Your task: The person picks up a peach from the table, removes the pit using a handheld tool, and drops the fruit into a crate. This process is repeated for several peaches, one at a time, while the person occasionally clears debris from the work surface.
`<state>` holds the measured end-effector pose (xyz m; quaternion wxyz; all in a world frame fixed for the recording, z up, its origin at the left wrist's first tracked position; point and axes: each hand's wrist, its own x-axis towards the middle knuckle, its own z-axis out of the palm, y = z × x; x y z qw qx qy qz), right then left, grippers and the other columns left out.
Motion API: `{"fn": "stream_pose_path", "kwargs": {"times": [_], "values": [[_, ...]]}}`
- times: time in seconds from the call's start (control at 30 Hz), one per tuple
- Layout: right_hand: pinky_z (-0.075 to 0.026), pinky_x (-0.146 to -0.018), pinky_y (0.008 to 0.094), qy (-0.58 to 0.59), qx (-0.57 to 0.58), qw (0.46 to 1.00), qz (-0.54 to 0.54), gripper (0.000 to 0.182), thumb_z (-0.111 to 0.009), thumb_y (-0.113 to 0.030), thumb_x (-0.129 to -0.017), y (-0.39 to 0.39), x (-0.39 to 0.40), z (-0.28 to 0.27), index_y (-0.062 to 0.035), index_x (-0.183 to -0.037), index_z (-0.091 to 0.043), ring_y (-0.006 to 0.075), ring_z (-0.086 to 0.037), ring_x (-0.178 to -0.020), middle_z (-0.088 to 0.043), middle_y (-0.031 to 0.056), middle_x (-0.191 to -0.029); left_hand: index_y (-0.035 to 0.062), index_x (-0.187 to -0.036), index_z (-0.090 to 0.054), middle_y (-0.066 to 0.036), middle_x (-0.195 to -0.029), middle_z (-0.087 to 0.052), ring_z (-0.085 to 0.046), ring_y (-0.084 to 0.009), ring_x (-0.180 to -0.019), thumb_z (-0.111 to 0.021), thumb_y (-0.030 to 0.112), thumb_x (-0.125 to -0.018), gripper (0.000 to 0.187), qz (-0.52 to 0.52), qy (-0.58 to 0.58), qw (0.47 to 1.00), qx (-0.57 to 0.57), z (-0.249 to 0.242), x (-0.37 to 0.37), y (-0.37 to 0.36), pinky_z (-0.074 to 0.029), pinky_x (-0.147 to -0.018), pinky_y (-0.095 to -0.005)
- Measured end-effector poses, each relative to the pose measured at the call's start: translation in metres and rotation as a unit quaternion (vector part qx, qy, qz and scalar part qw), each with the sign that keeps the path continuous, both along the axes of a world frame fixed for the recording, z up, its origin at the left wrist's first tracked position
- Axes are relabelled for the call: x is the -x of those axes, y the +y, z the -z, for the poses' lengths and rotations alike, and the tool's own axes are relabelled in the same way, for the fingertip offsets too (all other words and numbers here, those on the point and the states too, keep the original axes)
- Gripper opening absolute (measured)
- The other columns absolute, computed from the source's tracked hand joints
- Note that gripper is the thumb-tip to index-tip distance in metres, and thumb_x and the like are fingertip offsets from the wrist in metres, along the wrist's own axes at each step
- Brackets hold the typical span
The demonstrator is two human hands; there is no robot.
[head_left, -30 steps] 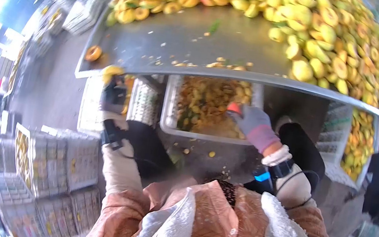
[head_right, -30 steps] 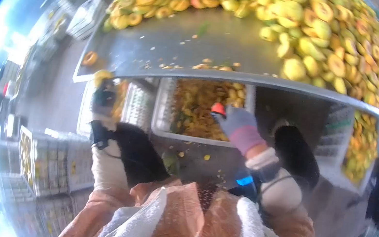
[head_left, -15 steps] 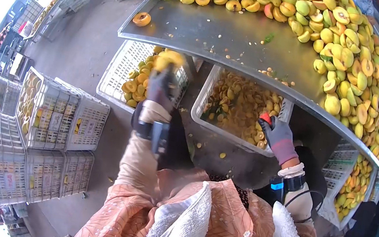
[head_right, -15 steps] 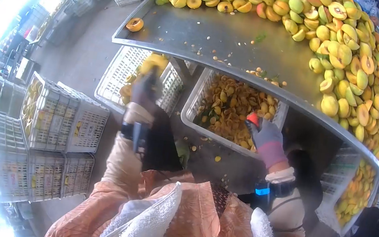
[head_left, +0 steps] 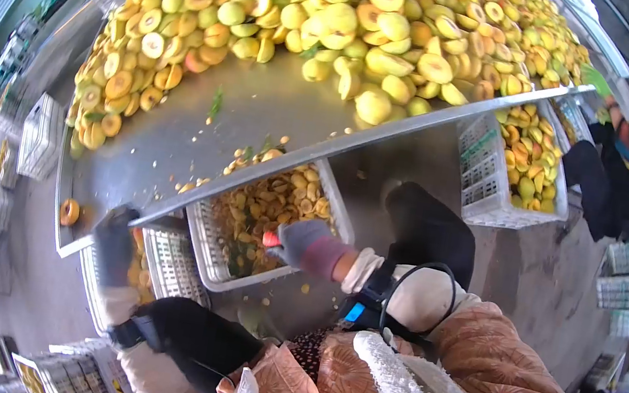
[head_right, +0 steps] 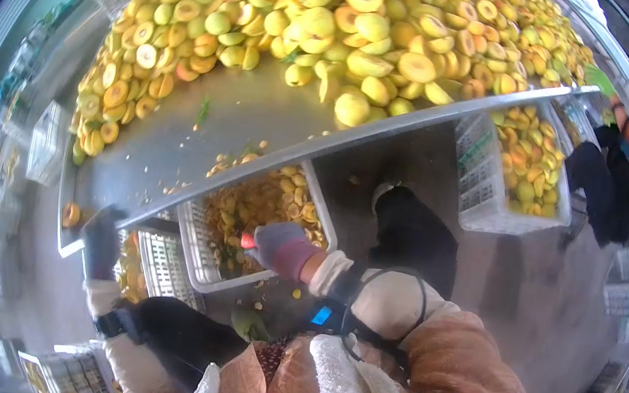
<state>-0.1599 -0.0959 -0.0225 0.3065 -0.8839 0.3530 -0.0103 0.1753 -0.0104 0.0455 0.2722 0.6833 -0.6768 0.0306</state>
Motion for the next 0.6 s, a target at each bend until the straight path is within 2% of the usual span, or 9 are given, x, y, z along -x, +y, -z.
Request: {"fn": "stream_pose_path", "kwargs": {"times": [0.03, 0.07, 0.1, 0.17, 0.3, 0.33, 0.4, 0.57, 0.6], "values": [[-0.049, -0.065, 0.0415, -0.002, 0.002, 1.000, 0.011, 0.037, -0.053, -0.040, -0.084, 0.000, 0.000, 0.003, -0.0048, -0.078, -0.065, 0.0332, -0.063, -0.072, -0.064, 0.0158, -0.073, -0.0042, -0.089, -0.063, -0.015, -0.079, -0.063, -0.061, -0.0213, -0.066, -0.053, 0.013, -0.083, 0.021, -0.036, 0.119, 0.984, -0.125, -0.021, 0.053, -0.035, -0.048, -0.064, -0.0343], [-0.049, -0.065, 0.0408, 0.026, 0.003, 1.000, -0.001, 0.037, -0.053, -0.039, -0.084, 0.000, 0.000, 0.008, -0.0049, -0.077, -0.066, 0.0323, -0.063, -0.073, -0.064, 0.0154, -0.074, -0.0022, -0.088, -0.064, -0.015, -0.082, -0.064, -0.062, -0.0277, -0.065, -0.061, 0.022, -0.080, 0.026, 0.020, 0.213, 0.965, -0.148, -0.046, 0.118, -0.051, -0.048, -0.064, -0.0354], [-0.050, -0.066, 0.0401, 0.054, 0.003, 0.998, -0.015, 0.036, -0.053, -0.038, -0.084, 0.000, 0.001, 0.010, -0.0051, -0.077, -0.066, 0.0314, -0.064, -0.073, -0.065, 0.0150, -0.074, 0.0036, -0.086, -0.066, -0.014, -0.083, -0.063, -0.062, -0.0315, -0.071, -0.067, 0.031, -0.077, 0.029, -0.021, 0.053, 0.946, -0.318, -0.050, 0.131, -0.091, -0.048, -0.066, -0.0367], [-0.050, -0.066, 0.0392, 0.054, 0.011, 0.998, -0.011, 0.034, -0.055, -0.037, -0.084, -0.001, 0.005, 0.007, -0.0050, -0.080, -0.067, 0.0299, -0.065, -0.075, -0.066, 0.0139, -0.076, 0.0102, -0.096, -0.065, -0.013, -0.089, -0.062, -0.060, -0.0337, -0.083, -0.065, 0.028, -0.076, 0.027, 0.146, -0.115, 0.972, -0.145, -0.013, 0.148, -0.145, -0.047, -0.072, -0.0395], [-0.050, -0.065, 0.0390, 0.040, -0.011, 0.999, -0.005, 0.031, -0.055, -0.034, -0.084, -0.009, 0.012, -0.001, -0.0054, -0.084, -0.066, 0.0301, -0.064, -0.074, -0.066, 0.0130, -0.077, 0.0153, -0.111, -0.055, -0.012, -0.104, -0.056, -0.056, -0.0296, -0.097, -0.064, 0.018, -0.071, 0.041, 0.273, -0.062, 0.959, 0.039, -0.001, 0.220, -0.261, -0.047, -0.078, -0.0399], [-0.050, -0.065, 0.0390, 0.037, -0.019, 0.999, -0.003, 0.030, -0.055, -0.034, -0.084, -0.012, 0.012, -0.002, -0.0054, -0.085, -0.066, 0.0301, -0.064, -0.075, -0.066, 0.0129, -0.077, 0.0153, -0.111, -0.055, -0.012, -0.104, -0.056, -0.056, -0.0296, -0.097, -0.064, 0.018, -0.071, 0.041, 0.278, -0.063, 0.958, 0.040, 0.006, 0.231, -0.280, -0.047, -0.078, -0.0399], [-0.049, -0.066, 0.0396, 0.020, -0.028, 0.999, 0.005, 0.030, -0.055, -0.032, -0.083, -0.014, 0.014, -0.004, -0.0043, -0.084, -0.065, 0.0304, -0.064, -0.075, -0.065, 0.0133, -0.078, 0.0146, -0.110, -0.055, -0.009, -0.102, -0.057, -0.055, -0.0281, -0.101, -0.067, 0.015, -0.071, 0.041, 0.259, -0.203, 0.944, -0.008, 0.018, 0.253, -0.303, -0.047, -0.081, -0.0390], [-0.048, -0.065, 0.0409, -0.044, -0.018, 0.998, 0.034, 0.031, -0.055, -0.033, -0.083, -0.015, 0.014, -0.002, -0.0036, -0.083, -0.065, 0.0323, -0.063, -0.075, -0.064, 0.0151, -0.076, 0.0134, -0.107, -0.051, -0.010, -0.099, -0.059, -0.058, -0.0307, -0.094, -0.072, 0.018, -0.067, 0.046, 0.220, -0.177, 0.955, -0.093, 0.023, 0.266, -0.297, -0.048, -0.077, -0.0418], [-0.048, -0.065, 0.0414, -0.046, -0.020, 0.998, 0.041, 0.033, -0.055, -0.035, -0.083, -0.015, 0.013, -0.001, -0.0035, -0.084, -0.065, 0.0330, -0.063, -0.075, -0.064, 0.0155, -0.076, 0.0128, -0.107, -0.052, -0.012, -0.099, -0.061, -0.059, -0.0320, -0.092, -0.073, 0.019, -0.067, 0.045, 0.212, -0.119, 0.961, -0.131, 0.023, 0.262, -0.292, -0.048, -0.077, -0.0417]]}}
